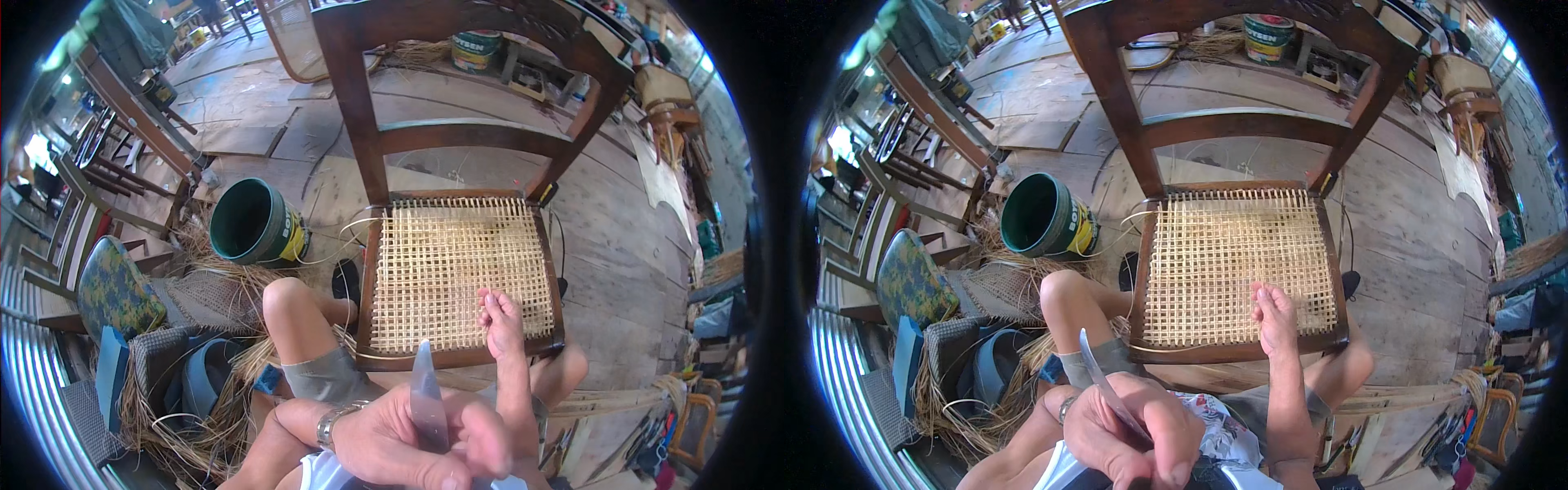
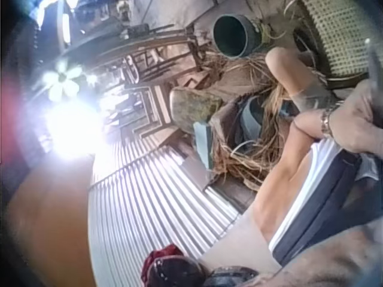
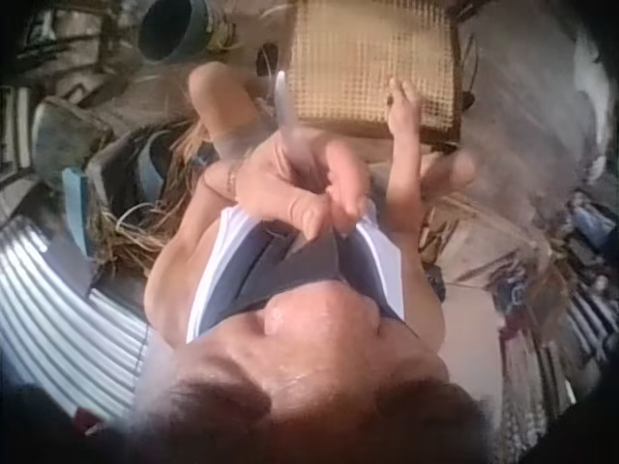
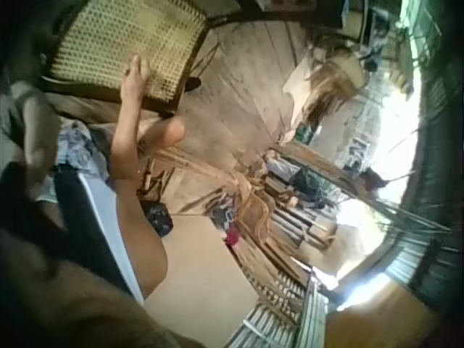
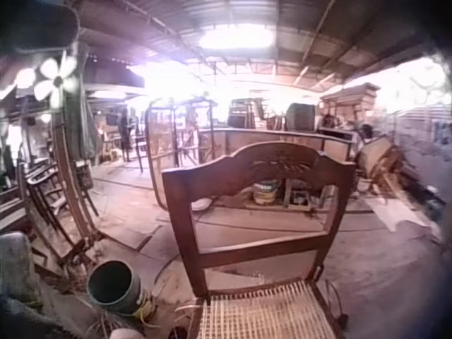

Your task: Repairing a wooden chair by weaving a new cane or wicker seat.

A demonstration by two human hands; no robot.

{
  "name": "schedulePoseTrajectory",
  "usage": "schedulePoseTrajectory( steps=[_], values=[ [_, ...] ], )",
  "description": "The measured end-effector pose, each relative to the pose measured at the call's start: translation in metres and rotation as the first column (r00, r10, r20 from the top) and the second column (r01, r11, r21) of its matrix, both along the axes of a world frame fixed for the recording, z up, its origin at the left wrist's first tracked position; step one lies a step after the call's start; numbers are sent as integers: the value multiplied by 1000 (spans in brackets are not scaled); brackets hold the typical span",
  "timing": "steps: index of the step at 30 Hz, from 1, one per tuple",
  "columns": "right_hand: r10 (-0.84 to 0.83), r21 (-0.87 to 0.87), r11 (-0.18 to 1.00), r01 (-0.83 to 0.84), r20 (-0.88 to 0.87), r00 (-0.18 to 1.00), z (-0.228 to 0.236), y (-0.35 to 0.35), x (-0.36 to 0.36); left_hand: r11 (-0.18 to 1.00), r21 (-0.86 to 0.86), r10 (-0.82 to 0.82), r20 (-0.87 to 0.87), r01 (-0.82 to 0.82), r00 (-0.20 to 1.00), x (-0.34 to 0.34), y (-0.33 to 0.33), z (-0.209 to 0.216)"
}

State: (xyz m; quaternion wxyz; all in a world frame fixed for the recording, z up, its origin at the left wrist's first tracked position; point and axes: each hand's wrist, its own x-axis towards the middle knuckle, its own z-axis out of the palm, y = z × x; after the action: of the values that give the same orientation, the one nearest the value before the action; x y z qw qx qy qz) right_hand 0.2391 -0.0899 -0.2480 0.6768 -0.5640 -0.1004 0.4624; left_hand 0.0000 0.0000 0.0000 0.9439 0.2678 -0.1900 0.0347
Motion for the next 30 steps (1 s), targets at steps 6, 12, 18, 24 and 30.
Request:
schedulePoseTrajectory(
  steps=[6, 12, 18, 24, 30],
  values=[
    [-60, -50, 997, 65, 88, 994, 35, 23, -19, 858, 250, 466, -14, -448, 885, -4, 51, 2],
    [81, -64, 995, -71, 165, 983, 31, 33, -25, 98, 960, 989, -64, -263, 134, 16, 245, -162],
    [163, -151, 978, -142, 142, 976, 35, 75, -26, 33, 999, 911, -25, -13, 412, 29, 331, -261],
    [150, -184, 979, -82, 387, 910, 24, 129, -35, 299, 937, 817, -349, 180, 460, 40, 343, -269],
    [180, -247, 962, -120, 239, 954, 23, 150, -19, -60, 910, 880, -146, 411, 452, -8, 349, -231]
  ],
)
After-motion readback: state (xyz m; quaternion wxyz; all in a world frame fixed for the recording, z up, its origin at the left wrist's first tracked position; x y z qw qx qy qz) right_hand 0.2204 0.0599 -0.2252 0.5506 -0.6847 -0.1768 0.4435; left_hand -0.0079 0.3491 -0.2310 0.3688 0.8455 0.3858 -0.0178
